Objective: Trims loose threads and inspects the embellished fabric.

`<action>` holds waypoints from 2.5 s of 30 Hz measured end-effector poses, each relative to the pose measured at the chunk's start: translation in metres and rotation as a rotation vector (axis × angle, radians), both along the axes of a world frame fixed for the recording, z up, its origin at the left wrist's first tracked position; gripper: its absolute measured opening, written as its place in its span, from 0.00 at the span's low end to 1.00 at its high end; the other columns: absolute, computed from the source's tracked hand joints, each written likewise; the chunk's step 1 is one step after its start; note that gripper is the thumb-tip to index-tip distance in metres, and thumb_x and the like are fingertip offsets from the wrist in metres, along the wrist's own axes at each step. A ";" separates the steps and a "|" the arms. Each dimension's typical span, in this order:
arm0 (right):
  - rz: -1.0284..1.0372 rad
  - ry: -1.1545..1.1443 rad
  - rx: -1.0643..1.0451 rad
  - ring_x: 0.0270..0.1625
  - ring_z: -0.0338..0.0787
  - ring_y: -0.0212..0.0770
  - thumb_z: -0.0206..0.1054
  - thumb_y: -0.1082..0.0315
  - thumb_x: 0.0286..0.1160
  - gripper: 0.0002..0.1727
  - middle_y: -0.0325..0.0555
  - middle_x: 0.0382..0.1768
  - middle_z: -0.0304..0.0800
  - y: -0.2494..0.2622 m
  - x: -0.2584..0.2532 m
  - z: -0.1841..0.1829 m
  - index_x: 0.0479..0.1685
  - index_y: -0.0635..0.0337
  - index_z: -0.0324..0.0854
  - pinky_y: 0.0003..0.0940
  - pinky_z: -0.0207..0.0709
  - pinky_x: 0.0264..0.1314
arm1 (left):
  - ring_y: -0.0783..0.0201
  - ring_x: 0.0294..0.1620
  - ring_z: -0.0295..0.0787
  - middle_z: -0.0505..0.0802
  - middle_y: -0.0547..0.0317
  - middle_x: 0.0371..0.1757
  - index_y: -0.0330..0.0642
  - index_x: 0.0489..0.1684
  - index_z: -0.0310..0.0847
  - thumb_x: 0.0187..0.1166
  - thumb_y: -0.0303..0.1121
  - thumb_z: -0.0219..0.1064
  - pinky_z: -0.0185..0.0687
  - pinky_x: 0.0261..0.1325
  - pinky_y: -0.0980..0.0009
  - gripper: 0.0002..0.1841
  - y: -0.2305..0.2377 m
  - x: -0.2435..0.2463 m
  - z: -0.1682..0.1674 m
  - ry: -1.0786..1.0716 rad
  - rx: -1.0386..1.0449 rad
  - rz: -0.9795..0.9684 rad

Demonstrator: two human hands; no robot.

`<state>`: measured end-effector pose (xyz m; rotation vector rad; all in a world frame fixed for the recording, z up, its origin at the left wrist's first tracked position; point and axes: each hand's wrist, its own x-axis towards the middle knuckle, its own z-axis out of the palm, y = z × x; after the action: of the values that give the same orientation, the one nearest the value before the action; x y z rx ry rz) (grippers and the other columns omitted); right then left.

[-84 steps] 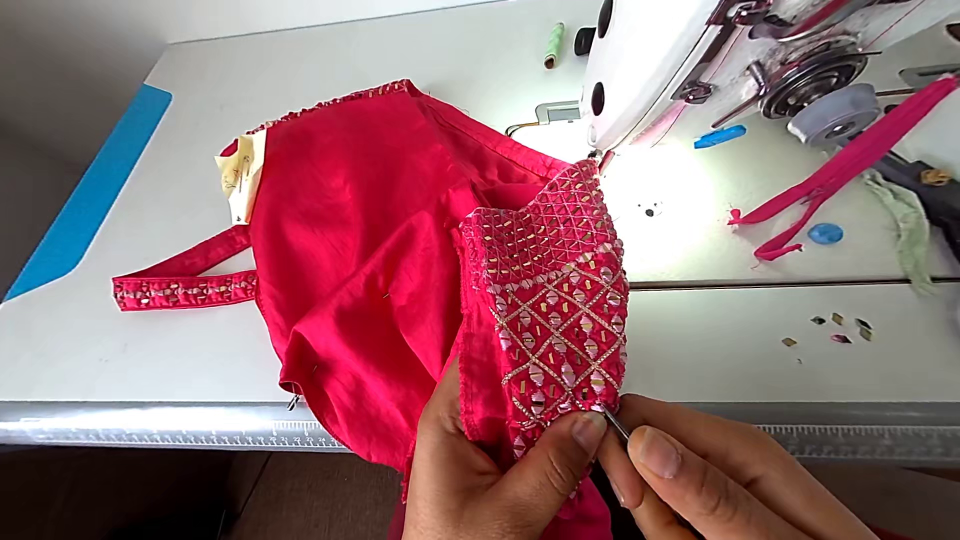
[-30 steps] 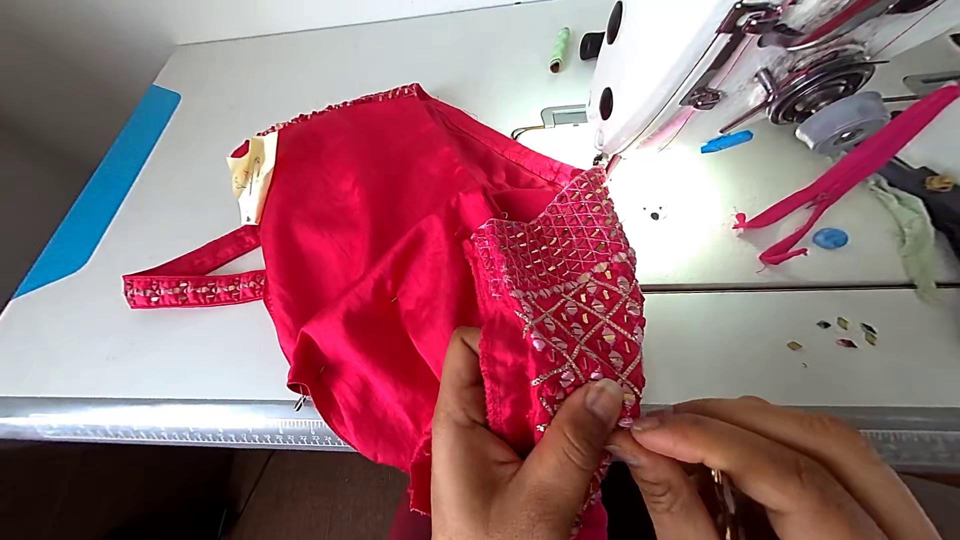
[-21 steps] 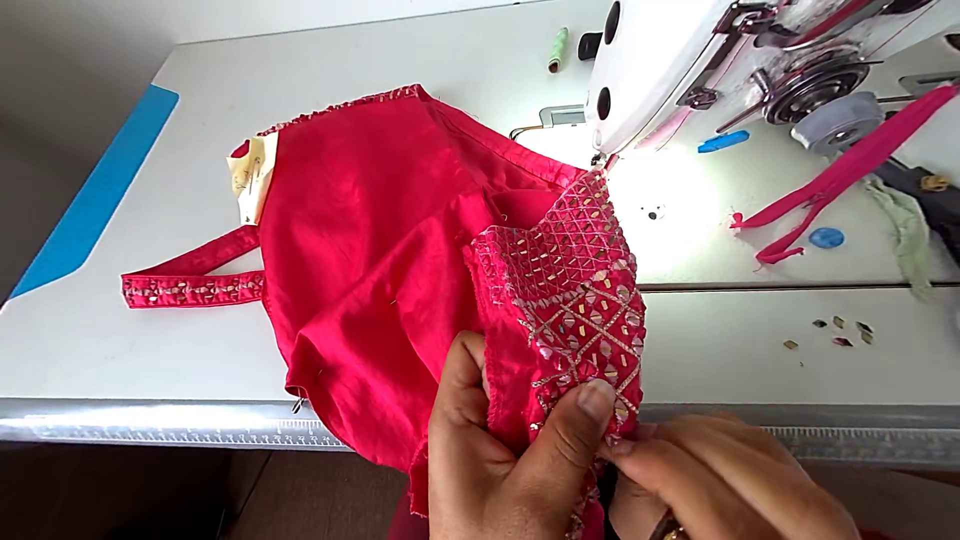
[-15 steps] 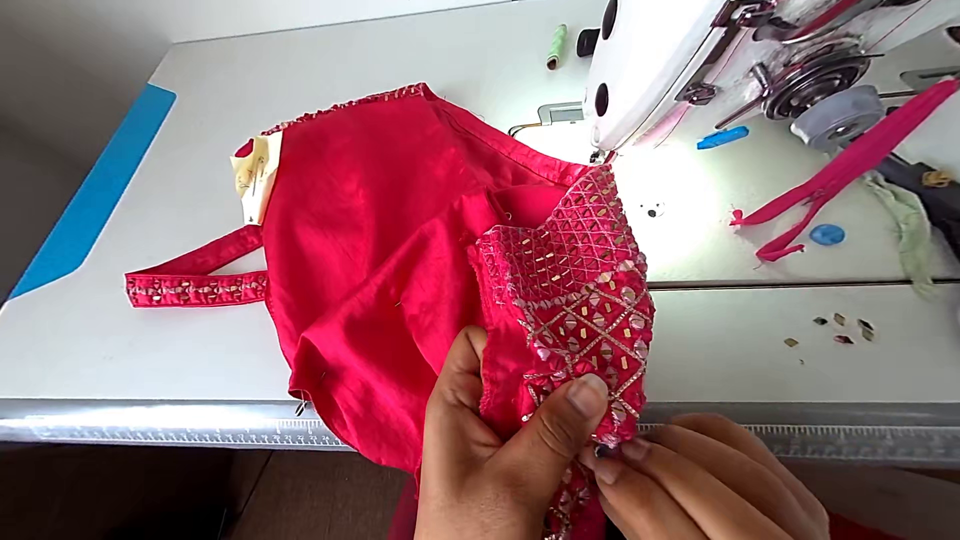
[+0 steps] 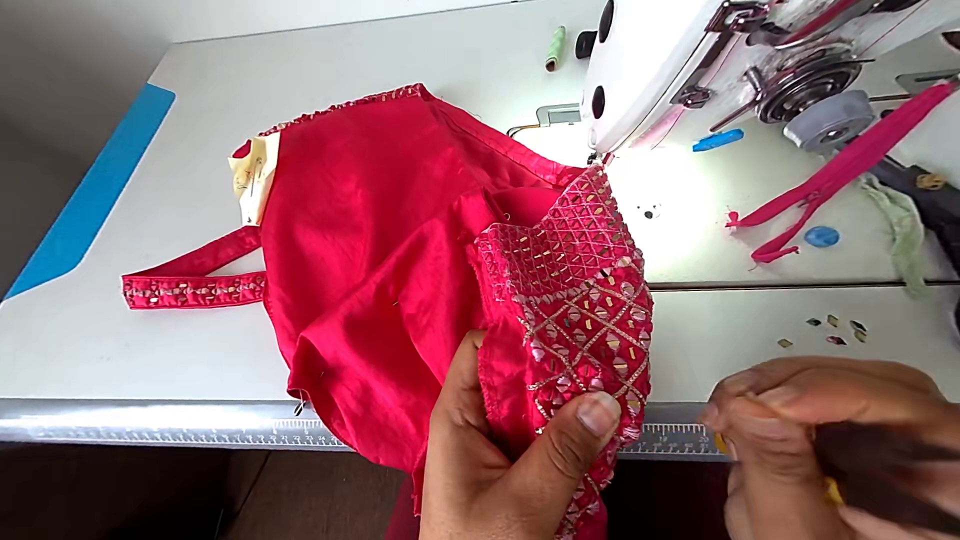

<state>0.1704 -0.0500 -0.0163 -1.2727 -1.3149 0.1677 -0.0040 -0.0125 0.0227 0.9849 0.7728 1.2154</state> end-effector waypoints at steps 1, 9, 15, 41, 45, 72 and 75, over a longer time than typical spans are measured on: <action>-0.010 0.043 -0.028 0.35 0.83 0.13 0.62 0.53 0.88 0.05 0.18 0.39 0.84 0.000 0.006 0.000 0.46 0.38 0.79 0.08 0.77 0.34 | 0.75 0.42 0.95 0.95 0.66 0.41 0.41 0.55 0.74 0.75 0.19 0.71 0.93 0.50 0.75 0.15 0.000 0.000 0.000 0.003 0.006 -0.006; -0.463 -0.405 -0.463 0.32 0.76 0.38 0.59 0.63 0.85 0.17 0.57 0.34 0.81 -0.015 0.066 0.003 0.48 0.73 0.81 0.32 0.67 0.32 | 0.72 0.47 0.95 0.95 0.63 0.46 0.39 0.59 0.72 0.69 0.16 0.74 0.93 0.54 0.71 0.22 0.003 -0.009 -0.006 0.037 0.059 -0.073; 0.022 -0.044 -0.429 0.29 0.74 0.11 0.63 0.56 0.87 0.17 0.28 0.33 0.81 -0.021 0.037 0.030 0.57 0.63 0.76 0.09 0.69 0.29 | 0.72 0.48 0.95 0.96 0.64 0.48 0.37 0.61 0.70 0.65 0.14 0.75 0.93 0.55 0.72 0.26 0.001 -0.006 -0.004 0.077 0.078 -0.046; 1.005 0.696 -0.761 0.19 0.67 0.13 0.45 0.58 0.95 0.18 0.22 0.26 0.75 -0.002 0.005 0.051 0.54 0.54 0.80 0.10 0.58 0.16 | 0.78 0.46 0.92 0.94 0.70 0.47 0.42 0.62 0.69 0.80 0.19 0.66 0.90 0.54 0.76 0.17 0.006 -0.014 -0.008 0.009 0.072 -0.183; 1.004 0.683 -0.770 0.18 0.67 0.13 0.45 0.59 0.95 0.18 0.23 0.25 0.75 -0.002 0.007 0.053 0.54 0.55 0.81 0.10 0.58 0.16 | 0.78 0.46 0.92 0.94 0.70 0.46 0.42 0.61 0.69 0.80 0.19 0.66 0.90 0.53 0.77 0.16 0.006 -0.014 -0.008 0.022 0.078 -0.183; 1.020 0.755 -0.693 0.20 0.69 0.11 0.49 0.51 0.94 0.20 0.20 0.23 0.76 0.003 0.007 0.046 0.46 0.52 0.83 0.08 0.59 0.19 | 0.78 0.45 0.93 0.94 0.71 0.46 0.42 0.59 0.70 0.78 0.19 0.67 0.91 0.53 0.77 0.17 0.003 -0.009 -0.005 0.018 0.039 -0.153; 1.035 0.746 -0.719 0.20 0.69 0.12 0.47 0.51 0.95 0.21 0.20 0.23 0.75 0.001 0.008 0.047 0.51 0.53 0.82 0.09 0.59 0.18 | 0.77 0.45 0.93 0.95 0.70 0.46 0.41 0.60 0.70 0.79 0.19 0.66 0.91 0.53 0.76 0.16 0.002 -0.010 -0.005 -0.012 0.011 -0.144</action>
<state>0.1784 -0.0489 0.0307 -0.7860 -1.1290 1.7832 -0.0138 -0.0104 0.0181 1.0242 0.6749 1.1012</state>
